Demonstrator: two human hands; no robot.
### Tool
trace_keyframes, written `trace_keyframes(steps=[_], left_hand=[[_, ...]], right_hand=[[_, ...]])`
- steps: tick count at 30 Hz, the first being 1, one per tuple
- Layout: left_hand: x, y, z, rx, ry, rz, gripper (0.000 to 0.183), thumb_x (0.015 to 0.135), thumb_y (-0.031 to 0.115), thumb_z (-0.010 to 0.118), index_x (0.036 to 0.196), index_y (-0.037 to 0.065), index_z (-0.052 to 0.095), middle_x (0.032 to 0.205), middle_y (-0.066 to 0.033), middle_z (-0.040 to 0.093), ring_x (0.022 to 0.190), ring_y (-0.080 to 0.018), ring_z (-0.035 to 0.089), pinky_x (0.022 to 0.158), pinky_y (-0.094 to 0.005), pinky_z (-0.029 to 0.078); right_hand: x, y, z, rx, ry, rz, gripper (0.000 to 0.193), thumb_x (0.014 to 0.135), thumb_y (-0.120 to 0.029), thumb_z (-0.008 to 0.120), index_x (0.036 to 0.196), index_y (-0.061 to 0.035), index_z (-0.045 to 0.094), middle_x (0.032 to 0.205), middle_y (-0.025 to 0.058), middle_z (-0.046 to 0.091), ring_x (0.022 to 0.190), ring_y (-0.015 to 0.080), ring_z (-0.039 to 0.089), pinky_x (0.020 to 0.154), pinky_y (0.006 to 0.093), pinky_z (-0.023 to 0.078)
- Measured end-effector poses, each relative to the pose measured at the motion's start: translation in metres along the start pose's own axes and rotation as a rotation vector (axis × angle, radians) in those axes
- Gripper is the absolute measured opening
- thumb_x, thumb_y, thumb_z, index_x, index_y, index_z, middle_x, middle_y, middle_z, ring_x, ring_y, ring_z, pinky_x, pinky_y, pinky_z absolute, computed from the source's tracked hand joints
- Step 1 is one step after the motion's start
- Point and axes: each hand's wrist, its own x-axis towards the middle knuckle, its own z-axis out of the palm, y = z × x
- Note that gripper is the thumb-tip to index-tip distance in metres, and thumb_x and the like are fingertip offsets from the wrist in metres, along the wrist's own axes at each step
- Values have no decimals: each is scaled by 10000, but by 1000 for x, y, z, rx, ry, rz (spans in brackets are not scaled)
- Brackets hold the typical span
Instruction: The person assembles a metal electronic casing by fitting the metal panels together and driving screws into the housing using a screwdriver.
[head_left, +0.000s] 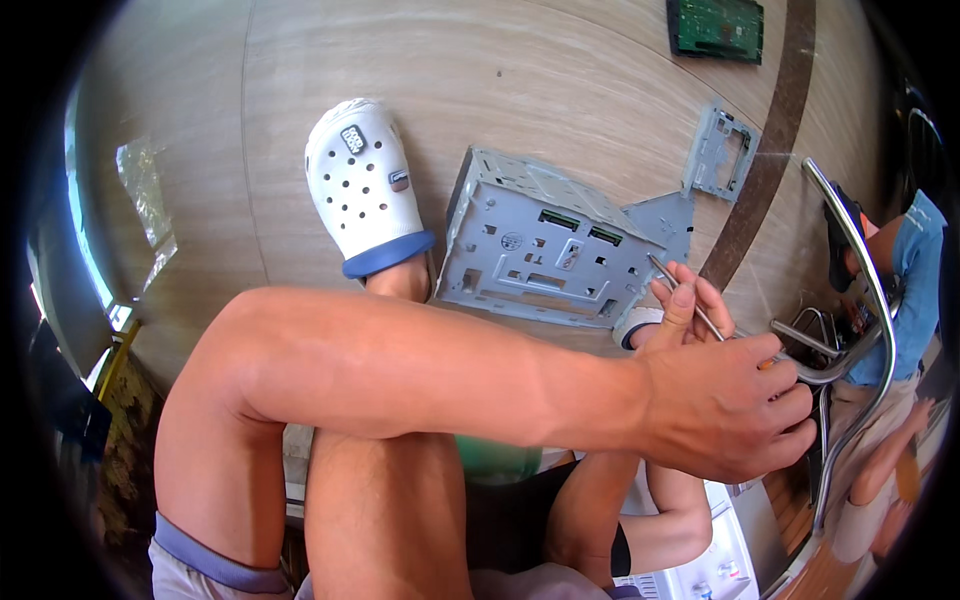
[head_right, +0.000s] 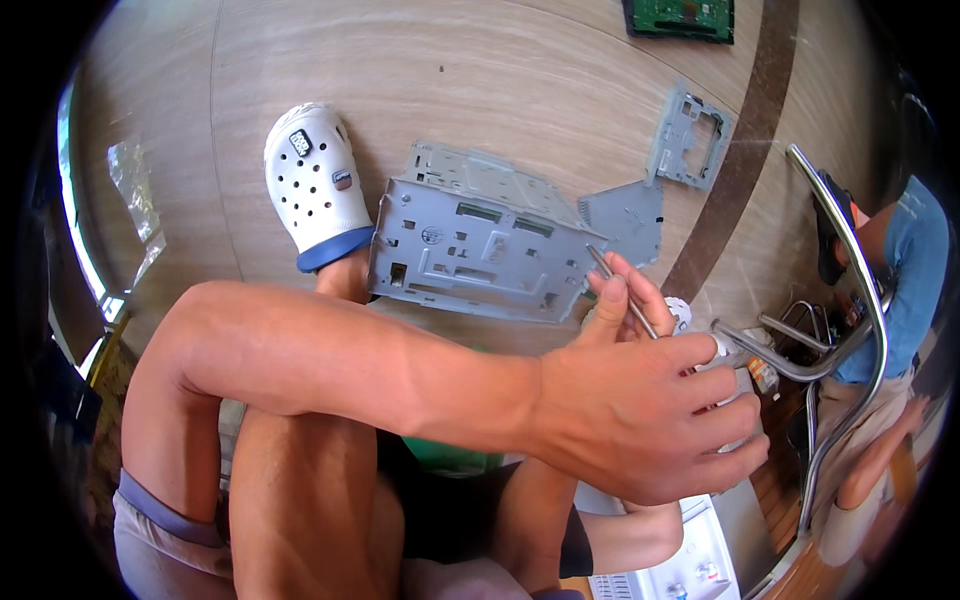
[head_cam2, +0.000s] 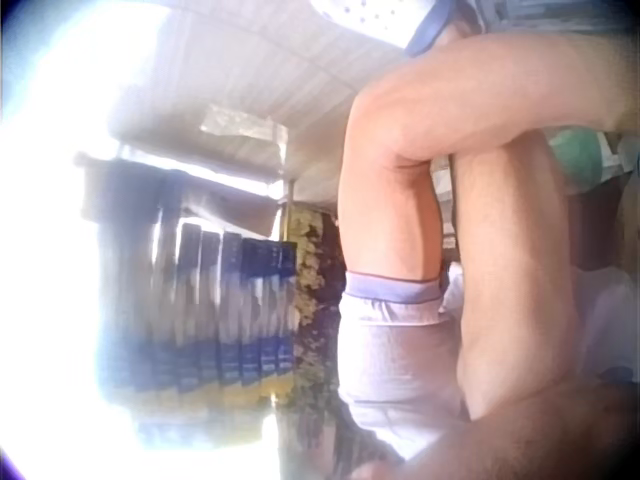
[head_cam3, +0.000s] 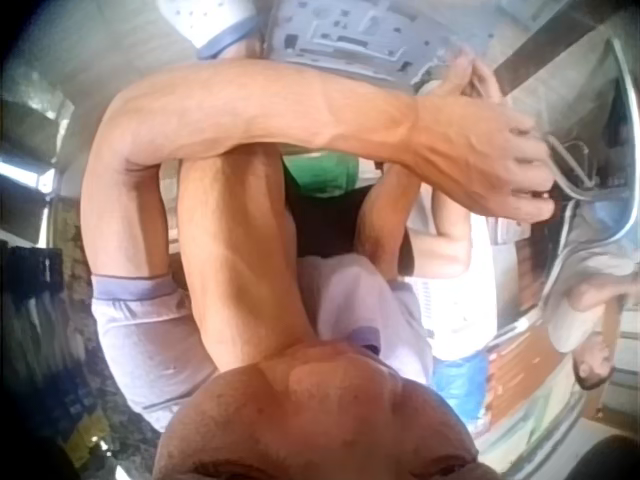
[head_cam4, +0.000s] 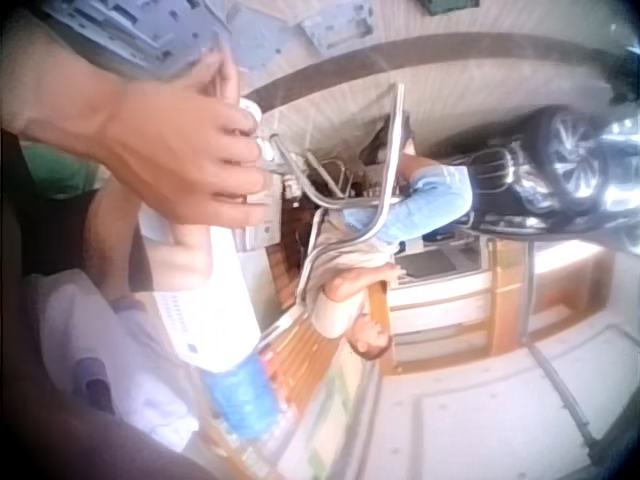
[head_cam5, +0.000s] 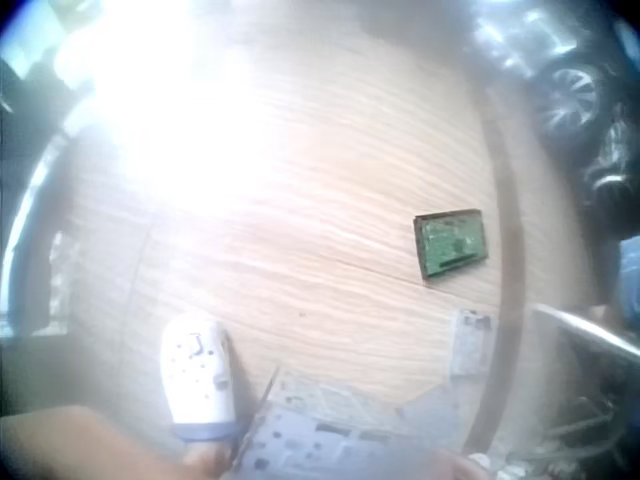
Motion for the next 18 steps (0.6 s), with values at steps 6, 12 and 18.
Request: trace_keyframes(steps=[6,12,18], left_hand=[[13,-36,-13,-184,136,24,283,745,208,644,1002,91,612,876,-44,547,738,-181,545,643,-322,420],[3,-80,-158,146,581,-486,282,956,130,561,1193,-10,620,1043,-145,684,892,-189,671,836,-306,554],[-84,-69,-169,187,706,-858,290,974,152,548,1199,-18,611,1020,-120,653,885,-152,630,813,-277,529]], right_hand=[[1,29,-36,255,206,65,143,923,-73,506,1035,7,545,942,151,594,837,209,599,731,316,521],[50,98,-47,560,303,264,110,889,-50,516,960,3,581,760,93,564,664,158,566,551,278,508],[80,149,-18,330,99,479,233,928,-233,579,969,-8,621,642,24,529,487,99,507,388,236,386]])
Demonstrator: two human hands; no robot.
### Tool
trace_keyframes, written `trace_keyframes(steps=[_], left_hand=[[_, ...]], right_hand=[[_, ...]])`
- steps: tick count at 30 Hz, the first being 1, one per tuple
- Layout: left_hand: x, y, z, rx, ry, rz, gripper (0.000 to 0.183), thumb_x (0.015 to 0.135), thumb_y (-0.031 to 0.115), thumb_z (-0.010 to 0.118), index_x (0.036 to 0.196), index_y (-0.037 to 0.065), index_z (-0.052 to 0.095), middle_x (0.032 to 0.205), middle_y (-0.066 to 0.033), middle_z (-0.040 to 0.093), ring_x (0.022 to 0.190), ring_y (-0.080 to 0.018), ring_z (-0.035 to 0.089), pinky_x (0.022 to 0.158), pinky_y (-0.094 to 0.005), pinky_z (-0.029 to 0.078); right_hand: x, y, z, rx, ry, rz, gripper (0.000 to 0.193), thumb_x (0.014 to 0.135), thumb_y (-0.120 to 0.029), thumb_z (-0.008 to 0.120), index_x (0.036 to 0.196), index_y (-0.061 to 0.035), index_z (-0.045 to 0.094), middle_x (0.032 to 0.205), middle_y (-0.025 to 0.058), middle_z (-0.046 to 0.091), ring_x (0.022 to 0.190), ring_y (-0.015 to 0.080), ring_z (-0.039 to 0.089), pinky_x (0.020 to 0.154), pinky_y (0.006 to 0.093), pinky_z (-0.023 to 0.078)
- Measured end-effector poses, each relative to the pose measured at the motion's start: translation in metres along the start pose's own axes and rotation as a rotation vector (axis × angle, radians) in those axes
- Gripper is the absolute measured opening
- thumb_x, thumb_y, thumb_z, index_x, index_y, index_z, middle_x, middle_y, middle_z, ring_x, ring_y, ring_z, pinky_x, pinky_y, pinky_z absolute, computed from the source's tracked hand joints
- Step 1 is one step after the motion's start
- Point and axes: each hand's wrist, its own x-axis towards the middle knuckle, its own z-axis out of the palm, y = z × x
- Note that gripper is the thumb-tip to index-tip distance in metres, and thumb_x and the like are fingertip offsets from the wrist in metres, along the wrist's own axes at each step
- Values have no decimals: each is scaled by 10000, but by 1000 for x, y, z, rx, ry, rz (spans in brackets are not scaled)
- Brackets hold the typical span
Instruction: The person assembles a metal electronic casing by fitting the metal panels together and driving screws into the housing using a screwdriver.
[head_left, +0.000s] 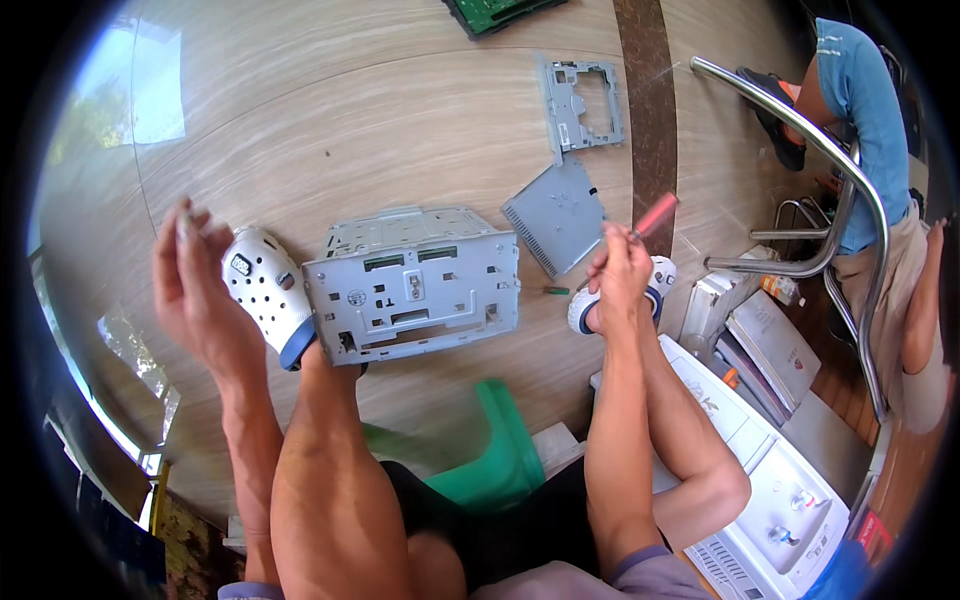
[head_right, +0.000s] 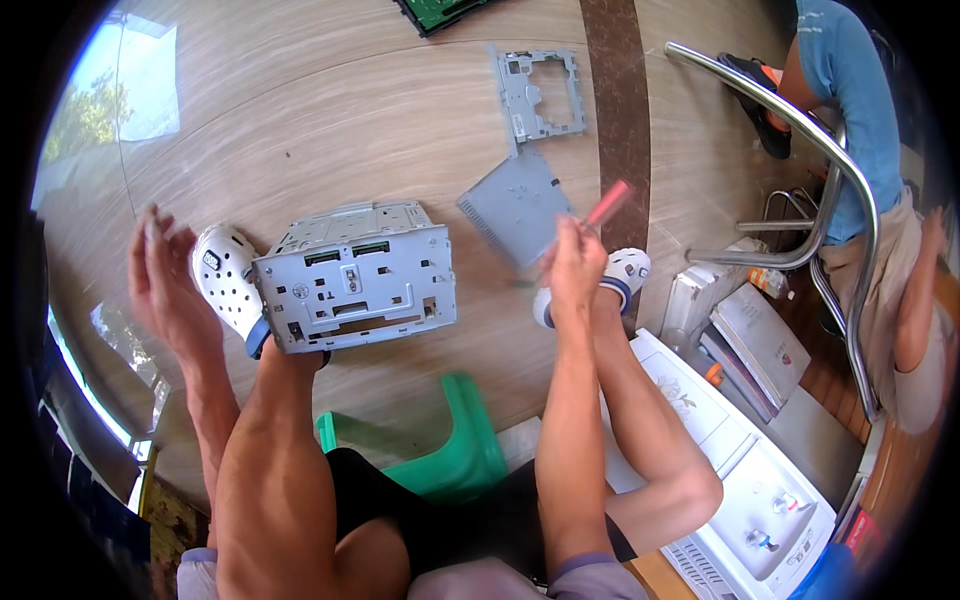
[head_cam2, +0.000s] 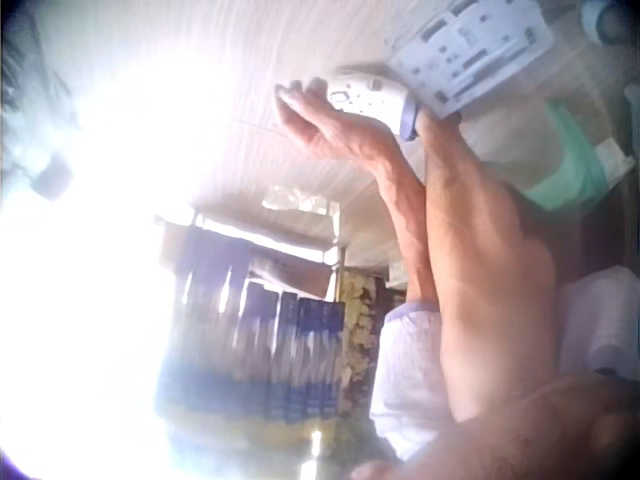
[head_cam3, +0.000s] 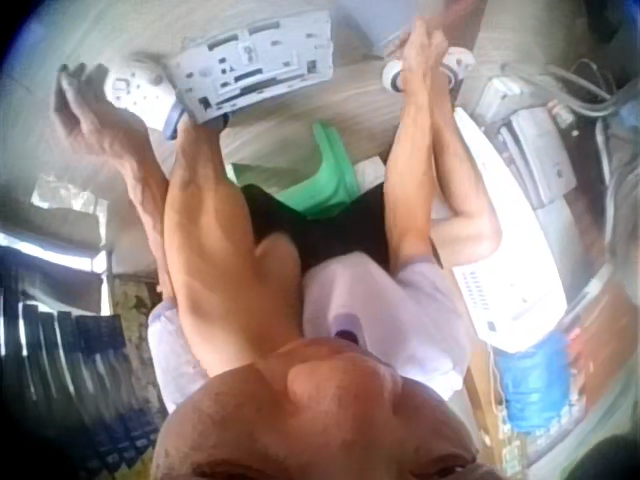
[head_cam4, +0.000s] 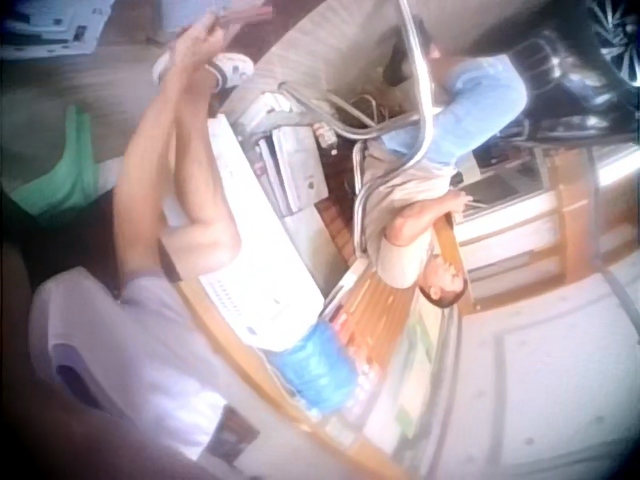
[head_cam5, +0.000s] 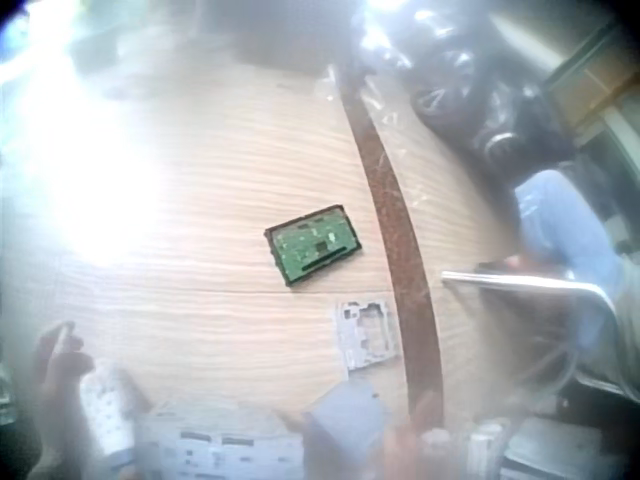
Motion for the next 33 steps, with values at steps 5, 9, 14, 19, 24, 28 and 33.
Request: trace_keyframes(steps=[5,9,14,19,24,28,33], left_hand=[[-30,-17,-15,111,-19,-178,271,978,145,548,1188,-14,610,996,-79,643,821,-102,598,758,-250,492],[-21,-16,-9,51,19,-117,261,981,132,546,1190,-13,609,1014,-81,645,810,-91,592,774,-248,487],[-27,-18,-2,84,-56,-116,274,983,112,541,1226,-5,595,1028,-82,641,843,-94,598,795,-241,484],[-28,-28,-4,139,-41,-137,260,980,135,561,1190,-6,620,1008,-81,645,835,-104,608,781,-243,486],[-29,-32,-7,213,-55,-101,255,976,150,575,1170,-7,631,977,-77,651,817,-105,612,763,-246,493],[-31,-34,-7,216,-70,-117,254,974,145,577,1170,-8,629,976,-77,651,815,-104,611,757,-246,494],[-30,-32,-7,191,-69,-127,249,970,127,580,1175,-8,627,973,-72,651,810,-96,607,752,-239,492]], right_hand=[[21,10,25,-91,-38,-9,366,974,-369,548,955,-9,610,701,46,564,550,124,572,401,244,425],[36,18,29,223,14,-97,496,1007,-463,418,1096,6,553,959,135,598,880,217,622,634,316,569],[26,7,28,10,158,-309,633,984,-555,399,1128,42,555,1068,129,559,853,186,581,648,302,566],[27,12,19,11,81,-345,614,989,-481,461,1187,95,542,1134,167,555,924,212,598,793,334,566],[32,18,22,91,30,-349,582,999,-405,489,1175,149,522,1178,221,556,1024,270,619,881,375,557],[37,20,28,58,42,-356,579,997,-403,493,1134,156,552,1090,221,596,950,271,651,853,365,570],[36,18,38,41,16,-339,557,998,-391,499,1096,152,571,1095,215,603,929,266,658,832,366,580]])
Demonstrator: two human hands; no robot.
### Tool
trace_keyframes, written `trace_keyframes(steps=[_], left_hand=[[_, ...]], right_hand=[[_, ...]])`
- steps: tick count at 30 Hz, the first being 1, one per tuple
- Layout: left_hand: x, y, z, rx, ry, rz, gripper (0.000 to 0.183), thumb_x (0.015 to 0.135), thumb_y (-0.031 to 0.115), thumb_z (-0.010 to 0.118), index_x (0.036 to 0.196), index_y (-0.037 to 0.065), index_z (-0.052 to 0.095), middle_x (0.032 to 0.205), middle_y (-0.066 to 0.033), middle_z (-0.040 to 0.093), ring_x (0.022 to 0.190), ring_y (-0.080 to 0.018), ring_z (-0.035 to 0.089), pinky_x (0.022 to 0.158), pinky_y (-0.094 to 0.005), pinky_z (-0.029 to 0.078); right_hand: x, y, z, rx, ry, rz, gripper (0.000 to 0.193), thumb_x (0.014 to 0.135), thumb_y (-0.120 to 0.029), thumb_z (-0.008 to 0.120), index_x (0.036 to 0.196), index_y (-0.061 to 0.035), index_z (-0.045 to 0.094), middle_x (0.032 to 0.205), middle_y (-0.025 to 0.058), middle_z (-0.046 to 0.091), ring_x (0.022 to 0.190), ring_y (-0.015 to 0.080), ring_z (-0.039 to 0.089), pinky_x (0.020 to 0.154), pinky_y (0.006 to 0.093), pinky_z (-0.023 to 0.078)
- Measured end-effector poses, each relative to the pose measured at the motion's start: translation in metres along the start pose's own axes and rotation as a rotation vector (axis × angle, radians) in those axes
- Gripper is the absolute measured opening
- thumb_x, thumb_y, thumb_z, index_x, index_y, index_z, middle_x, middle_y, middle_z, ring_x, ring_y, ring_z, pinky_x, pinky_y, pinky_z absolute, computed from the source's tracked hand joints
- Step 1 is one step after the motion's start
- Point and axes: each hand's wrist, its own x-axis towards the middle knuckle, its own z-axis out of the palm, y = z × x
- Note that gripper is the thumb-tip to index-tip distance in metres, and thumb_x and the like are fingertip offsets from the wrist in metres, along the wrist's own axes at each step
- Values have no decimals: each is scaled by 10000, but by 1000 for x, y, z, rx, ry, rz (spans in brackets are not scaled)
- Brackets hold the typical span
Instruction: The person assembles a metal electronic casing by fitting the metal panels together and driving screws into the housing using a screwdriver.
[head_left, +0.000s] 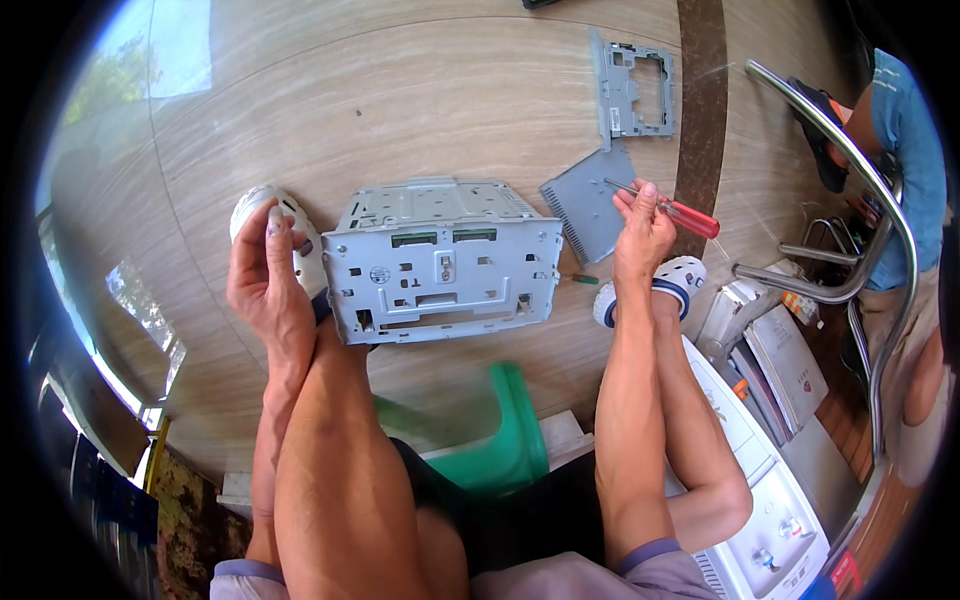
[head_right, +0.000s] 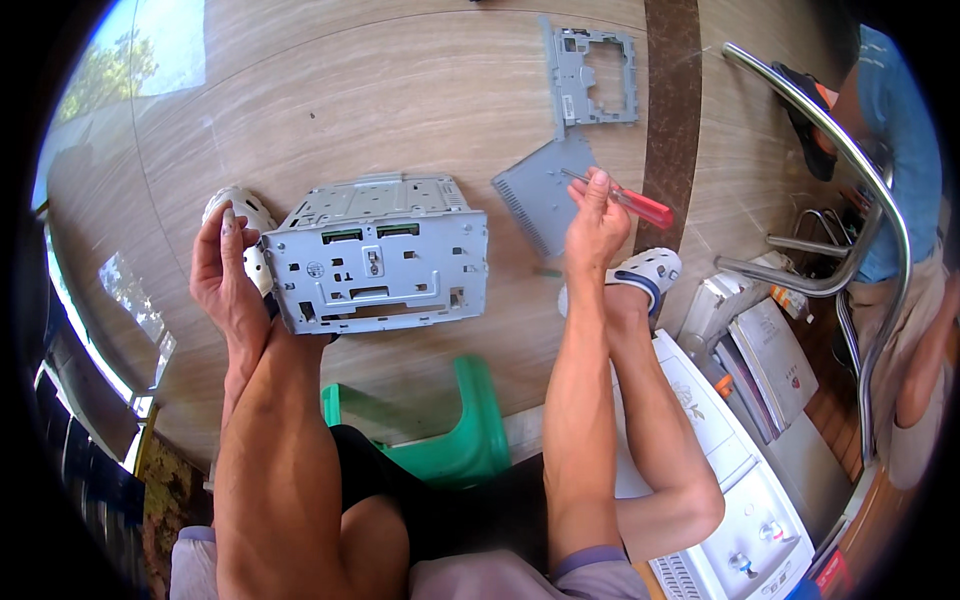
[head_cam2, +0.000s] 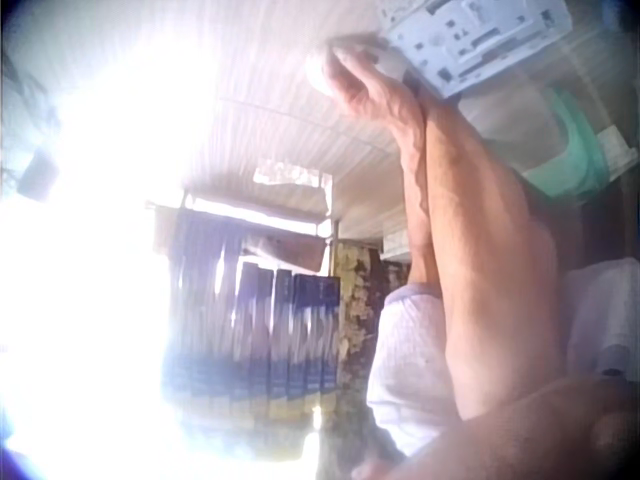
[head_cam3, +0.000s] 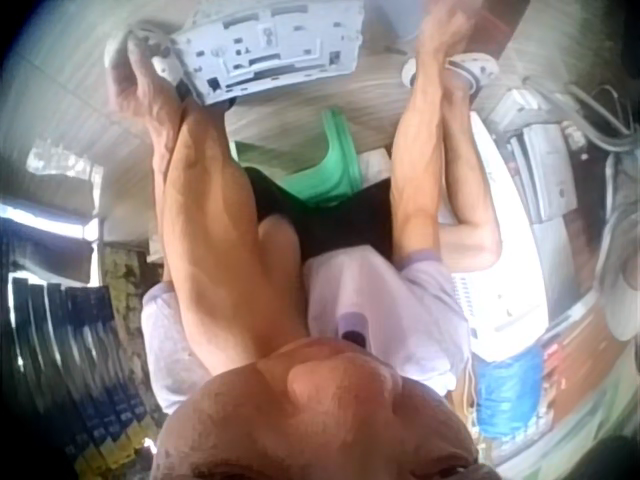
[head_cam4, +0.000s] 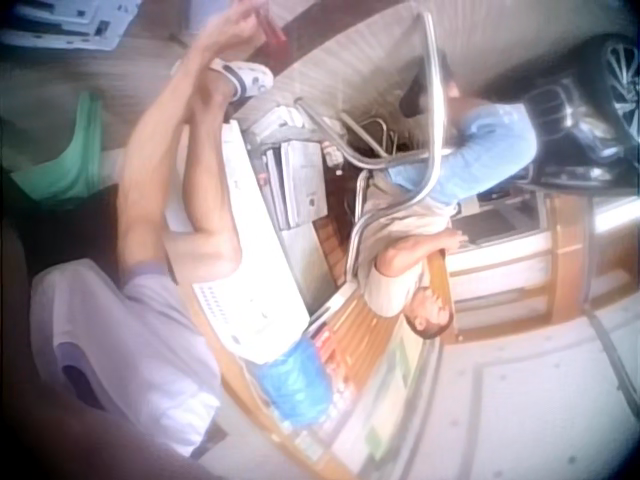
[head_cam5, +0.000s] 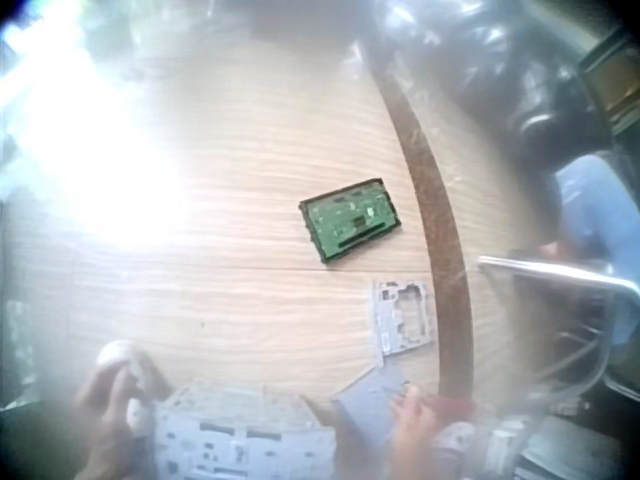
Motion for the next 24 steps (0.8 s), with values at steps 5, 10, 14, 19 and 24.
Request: trace_keyframes(steps=[5,10,14,19,24], left_hand=[[0,1,1,0,-2,4,247,968,119,580,1175,-7,627,970,-68,652,816,-94,607,749,-234,490],[1,1,1,-16,-8,9,243,967,115,581,1173,-4,629,970,-64,655,815,-94,608,746,-229,489],[0,1,1,-12,-5,13,243,967,115,582,1172,-8,627,968,-60,653,810,-89,603,734,-228,485],[0,2,2,-22,-6,18,243,969,117,579,1174,-6,626,965,-58,651,807,-83,600,725,-225,480],[2,5,4,-3,-5,22,239,972,113,572,1174,-3,627,978,-55,651,813,-82,603,727,-220,481]], right_hand=[[-2,-4,1,-59,7,-15,573,990,-410,508,1108,146,586,1035,196,634,916,252,667,819,337,568],[-2,-4,2,-85,3,-8,576,990,-417,506,1109,141,591,1038,190,642,908,243,671,818,329,564],[-1,-4,3,-92,16,-18,583,989,-426,504,1098,139,598,1040,179,649,898,234,675,809,325,560],[0,-10,-1,-94,14,-40,572,989,-424,505,1097,129,605,1037,179,649,895,238,676,808,325,559],[-1,-13,-3,-122,9,-68,563,992,-421,500,1105,120,609,1022,185,654,890,237,677,804,325,557]])
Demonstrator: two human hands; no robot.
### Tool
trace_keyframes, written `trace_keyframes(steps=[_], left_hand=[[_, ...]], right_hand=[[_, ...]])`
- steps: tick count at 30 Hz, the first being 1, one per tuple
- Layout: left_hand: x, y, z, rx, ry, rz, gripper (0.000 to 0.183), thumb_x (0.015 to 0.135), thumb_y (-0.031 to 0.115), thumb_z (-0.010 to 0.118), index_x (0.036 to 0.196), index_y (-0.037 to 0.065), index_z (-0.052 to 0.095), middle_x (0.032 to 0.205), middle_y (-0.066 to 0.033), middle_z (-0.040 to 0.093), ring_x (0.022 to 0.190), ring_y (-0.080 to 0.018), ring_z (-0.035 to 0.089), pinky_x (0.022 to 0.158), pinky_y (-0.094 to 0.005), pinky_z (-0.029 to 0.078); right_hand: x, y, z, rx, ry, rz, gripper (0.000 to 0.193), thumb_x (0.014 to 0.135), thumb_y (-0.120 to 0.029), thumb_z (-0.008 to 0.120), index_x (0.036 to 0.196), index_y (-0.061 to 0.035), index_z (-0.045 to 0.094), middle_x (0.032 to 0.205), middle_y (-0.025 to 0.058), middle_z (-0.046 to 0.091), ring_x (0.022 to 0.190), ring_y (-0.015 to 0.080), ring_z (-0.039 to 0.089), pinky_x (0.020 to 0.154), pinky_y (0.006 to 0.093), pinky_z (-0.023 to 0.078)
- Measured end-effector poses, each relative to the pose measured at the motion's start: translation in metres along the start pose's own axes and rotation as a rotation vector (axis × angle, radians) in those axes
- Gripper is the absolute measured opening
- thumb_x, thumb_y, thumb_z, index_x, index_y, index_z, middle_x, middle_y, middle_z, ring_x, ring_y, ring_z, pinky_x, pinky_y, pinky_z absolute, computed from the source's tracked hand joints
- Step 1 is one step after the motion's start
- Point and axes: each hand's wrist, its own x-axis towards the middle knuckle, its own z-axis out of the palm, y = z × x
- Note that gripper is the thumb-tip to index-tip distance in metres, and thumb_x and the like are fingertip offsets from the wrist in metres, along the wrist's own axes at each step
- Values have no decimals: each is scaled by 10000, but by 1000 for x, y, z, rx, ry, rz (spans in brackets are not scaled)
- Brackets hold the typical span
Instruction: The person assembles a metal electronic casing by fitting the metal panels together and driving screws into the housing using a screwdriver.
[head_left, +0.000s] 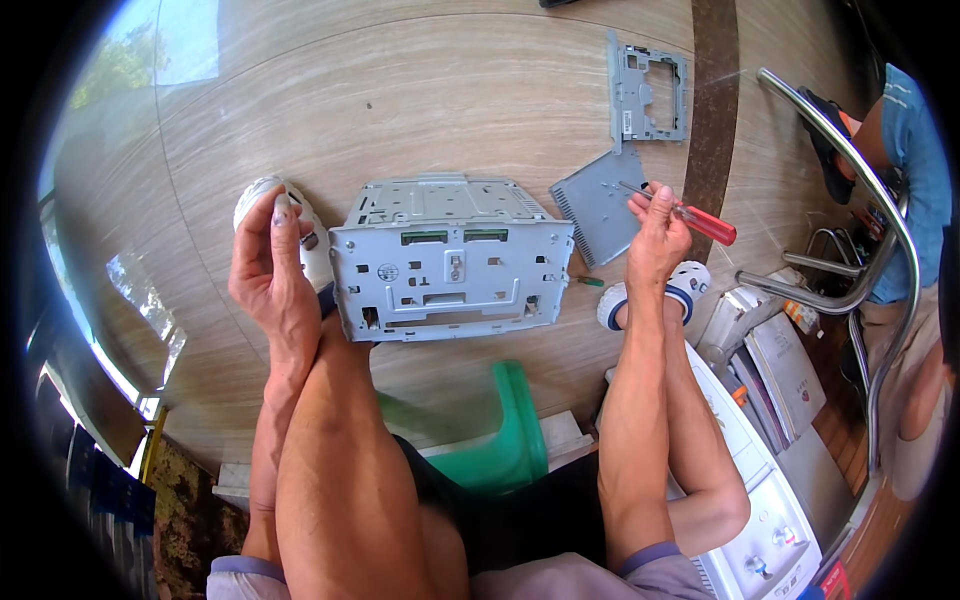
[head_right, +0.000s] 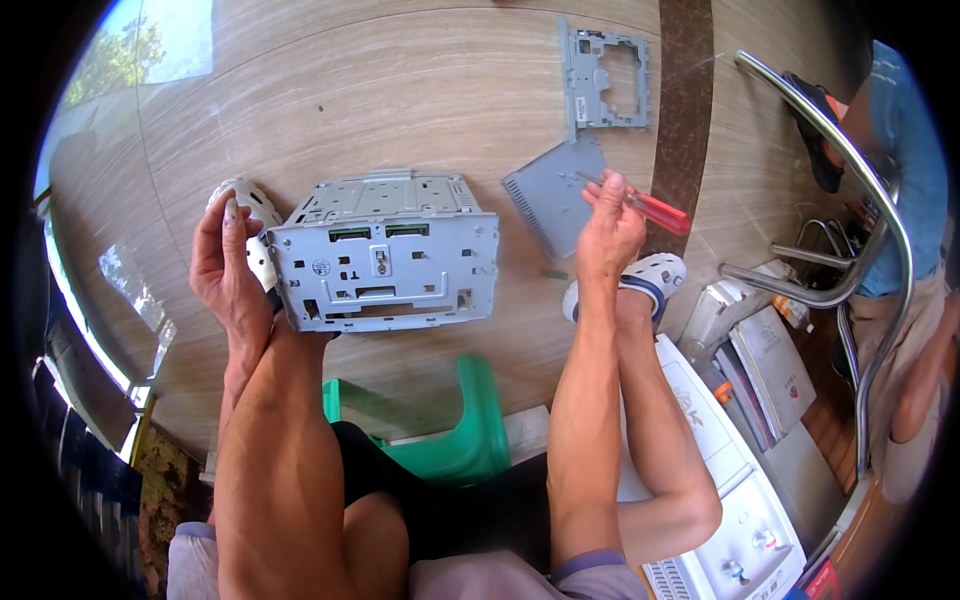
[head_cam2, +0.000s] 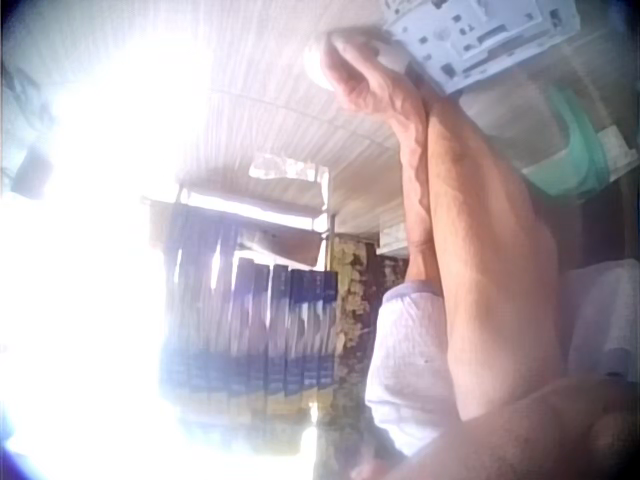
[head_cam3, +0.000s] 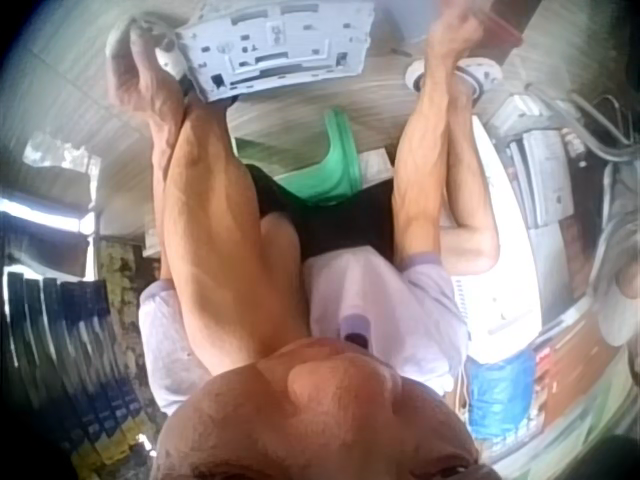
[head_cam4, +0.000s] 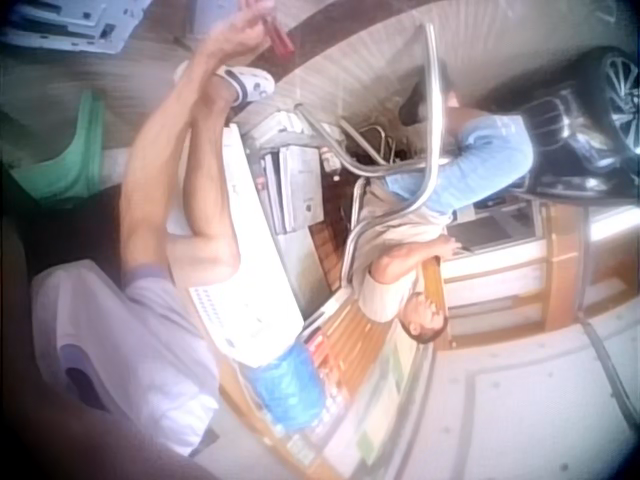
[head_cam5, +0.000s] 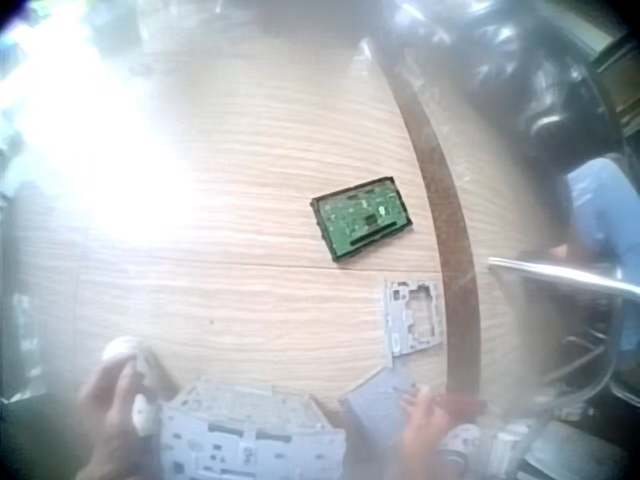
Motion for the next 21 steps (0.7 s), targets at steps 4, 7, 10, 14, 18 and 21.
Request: trace_keyframes(steps=[4,7,10,14,18,21], left_hand=[[0,0,-1,-1,4,-1,239,972,109,570,1176,-3,625,985,-57,650,816,-83,605,727,-220,483],[0,-2,-3,1,-5,-7,267,977,157,574,1191,7,630,985,-81,658,846,-120,620,803,-249,491],[0,-4,-4,-18,-17,5,264,977,147,571,1189,-1,628,991,-84,657,847,-123,622,807,-248,496],[0,-1,-3,-8,-18,7,262,976,138,572,1189,-4,626,993,-84,655,854,-123,622,807,-245,499],[0,-1,-2,-5,-18,2,258,976,133,572,1188,-2,628,988,-79,653,860,-118,619,803,-241,498],[0,-2,-3,0,-15,4,255,977,133,570,1186,0,630,983,-75,653,856,-114,619,799,-239,497]], right_hand=[[1,3,-1,-42,-21,24,572,992,-428,495,1116,118,611,984,189,666,886,237,680,804,325,552],[1,7,-2,-56,-25,33,579,990,-437,497,1120,115,613,977,191,668,886,238,681,807,325,546],[0,7,-1,-66,-29,42,586,986,-446,499,1120,113,614,985,192,667,886,239,681,810,324,542],[-1,7,1,-55,-27,47,589,985,-450,500,1120,112,614,993,190,665,886,238,681,809,324,541],[0,6,0,-46,-24,39,585,986,-447,499,1111,112,617,993,186,666,886,236,680,808,325,542],[0,2,-1,-57,-16,32,578,987,-443,501,1098,112,620,992,180,667,886,236,680,803,325,544]])
